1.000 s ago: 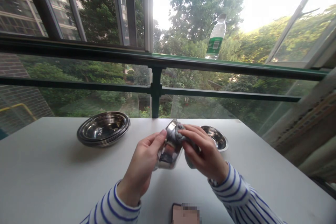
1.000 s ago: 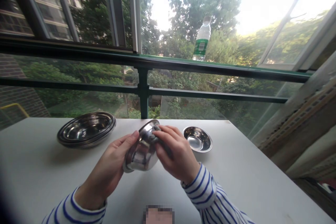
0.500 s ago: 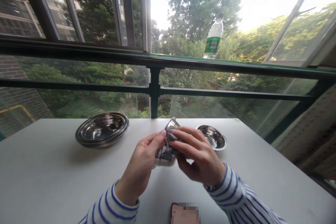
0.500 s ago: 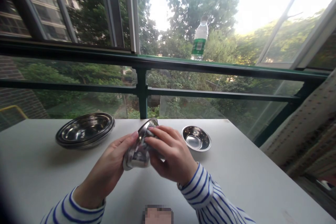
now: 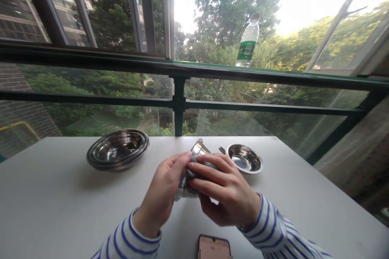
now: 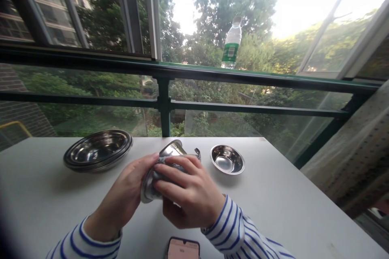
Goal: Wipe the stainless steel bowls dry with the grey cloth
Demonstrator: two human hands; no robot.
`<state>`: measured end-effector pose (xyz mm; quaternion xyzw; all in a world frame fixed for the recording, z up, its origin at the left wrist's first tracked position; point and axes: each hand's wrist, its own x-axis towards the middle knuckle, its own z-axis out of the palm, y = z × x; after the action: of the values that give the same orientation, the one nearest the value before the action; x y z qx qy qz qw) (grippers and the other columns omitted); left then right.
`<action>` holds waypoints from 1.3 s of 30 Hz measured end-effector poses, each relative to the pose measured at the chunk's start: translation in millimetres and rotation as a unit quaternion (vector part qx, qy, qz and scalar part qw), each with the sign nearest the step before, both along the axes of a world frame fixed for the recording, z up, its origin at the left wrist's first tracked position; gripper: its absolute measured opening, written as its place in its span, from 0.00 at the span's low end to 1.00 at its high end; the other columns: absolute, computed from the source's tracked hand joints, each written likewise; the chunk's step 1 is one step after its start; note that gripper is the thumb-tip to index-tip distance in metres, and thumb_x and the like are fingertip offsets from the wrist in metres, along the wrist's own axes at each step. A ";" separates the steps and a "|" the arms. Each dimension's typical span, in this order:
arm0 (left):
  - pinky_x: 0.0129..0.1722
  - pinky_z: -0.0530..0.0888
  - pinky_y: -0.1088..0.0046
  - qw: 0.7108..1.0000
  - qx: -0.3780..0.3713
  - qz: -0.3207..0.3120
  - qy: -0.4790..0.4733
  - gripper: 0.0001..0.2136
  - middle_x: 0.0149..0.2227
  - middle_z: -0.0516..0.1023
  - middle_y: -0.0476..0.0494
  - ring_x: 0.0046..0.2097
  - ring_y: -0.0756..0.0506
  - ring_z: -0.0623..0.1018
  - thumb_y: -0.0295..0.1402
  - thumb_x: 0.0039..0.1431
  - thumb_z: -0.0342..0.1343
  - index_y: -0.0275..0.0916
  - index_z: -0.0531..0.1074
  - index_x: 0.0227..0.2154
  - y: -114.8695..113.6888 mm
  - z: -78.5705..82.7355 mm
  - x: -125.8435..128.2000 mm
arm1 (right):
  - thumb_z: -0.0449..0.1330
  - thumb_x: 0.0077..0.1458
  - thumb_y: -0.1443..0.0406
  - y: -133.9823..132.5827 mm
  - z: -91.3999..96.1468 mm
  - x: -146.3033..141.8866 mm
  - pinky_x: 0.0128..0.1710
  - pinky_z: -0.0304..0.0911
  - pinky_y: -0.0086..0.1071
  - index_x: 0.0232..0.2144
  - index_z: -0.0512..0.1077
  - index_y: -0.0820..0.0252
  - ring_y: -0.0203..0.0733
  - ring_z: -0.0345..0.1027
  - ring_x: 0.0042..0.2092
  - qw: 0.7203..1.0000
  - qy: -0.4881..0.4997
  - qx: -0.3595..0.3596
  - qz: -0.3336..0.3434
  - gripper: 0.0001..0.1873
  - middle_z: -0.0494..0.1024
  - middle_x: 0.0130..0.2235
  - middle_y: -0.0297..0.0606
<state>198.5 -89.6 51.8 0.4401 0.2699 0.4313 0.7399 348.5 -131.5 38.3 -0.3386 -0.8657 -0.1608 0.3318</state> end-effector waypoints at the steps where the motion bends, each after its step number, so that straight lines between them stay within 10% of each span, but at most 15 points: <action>1: 0.27 0.69 0.79 1.000 -0.001 0.001 0.003 0.09 0.26 0.75 0.47 0.28 0.51 0.72 0.36 0.51 0.56 0.35 0.75 0.29 0.3 -0.7 0.7 | 0.55 0.45 0.68 1.6 -0.8 1.3 0.51 0.57 0.45 0.42 0.69 0.58 0.49 0.57 0.54 1.000 0.003 -0.001 0.000 0.18 0.70 0.51 0.38; 8: 0.27 0.67 0.79 0.999 0.007 0.008 0.038 0.12 0.25 0.75 0.45 0.27 0.52 0.71 0.37 0.52 0.56 0.33 0.76 0.32 -0.8 -2.8 3.4 | 0.53 0.51 0.71 9.7 -0.4 16.4 0.48 0.62 0.42 0.44 0.68 0.59 0.45 0.62 0.50 0.981 0.174 -0.052 -0.061 0.16 0.71 0.48 0.44; 15: 0.28 0.68 0.78 0.999 0.017 -0.006 0.030 0.11 0.26 0.76 0.45 0.28 0.50 0.72 0.36 0.52 0.55 0.34 0.76 0.34 0.1 -2.1 0.7 | 0.57 0.45 0.70 3.5 4.5 10.3 0.50 0.59 0.46 0.42 0.69 0.58 0.49 0.59 0.52 0.995 0.093 -0.028 -0.017 0.18 0.71 0.49 0.39; 21: 0.25 0.67 0.77 0.999 0.002 0.006 0.050 0.13 0.23 0.76 0.43 0.26 0.49 0.72 0.37 0.51 0.56 0.32 0.77 0.32 -1.3 0.2 0.4 | 0.51 0.55 0.68 15.2 -2.7 21.8 0.47 0.64 0.40 0.42 0.68 0.59 0.43 0.66 0.47 0.953 0.259 -0.096 -0.125 0.13 0.74 0.44 0.42; 28: 0.27 0.67 0.78 1.000 0.008 -0.003 0.026 0.10 0.26 0.77 0.45 0.28 0.50 0.73 0.35 0.50 0.57 0.35 0.77 0.32 2.8 -2.3 -0.2 | 0.56 0.47 0.69 4.0 3.0 7.8 0.51 0.59 0.47 0.43 0.69 0.57 0.49 0.58 0.53 0.993 0.110 -0.040 -0.021 0.18 0.70 0.50 0.41; 35: 0.26 0.69 0.79 1.000 -0.019 0.014 0.015 0.08 0.24 0.77 0.46 0.27 0.51 0.74 0.35 0.50 0.57 0.34 0.76 0.27 1.5 -3.2 -0.4 | 0.49 0.57 0.66 20.3 -8.6 23.4 0.47 0.63 0.41 0.46 0.67 0.58 0.43 0.66 0.48 0.940 0.291 -0.139 -0.116 0.14 0.73 0.45 0.42; 39: 0.27 0.69 0.80 0.999 -0.018 0.041 -0.008 0.06 0.25 0.77 0.47 0.27 0.51 0.74 0.33 0.50 0.57 0.35 0.75 0.28 2.1 -4.5 0.0 | 0.53 0.52 0.69 10.0 -3.8 10.7 0.52 0.58 0.44 0.45 0.67 0.58 0.47 0.59 0.54 0.978 0.188 -0.074 -0.053 0.16 0.70 0.50 0.42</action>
<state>198.5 -87.5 47.3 0.4119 0.2890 0.4598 0.7317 359.2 -121.5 34.4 -0.4323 -0.7779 -0.0468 0.4536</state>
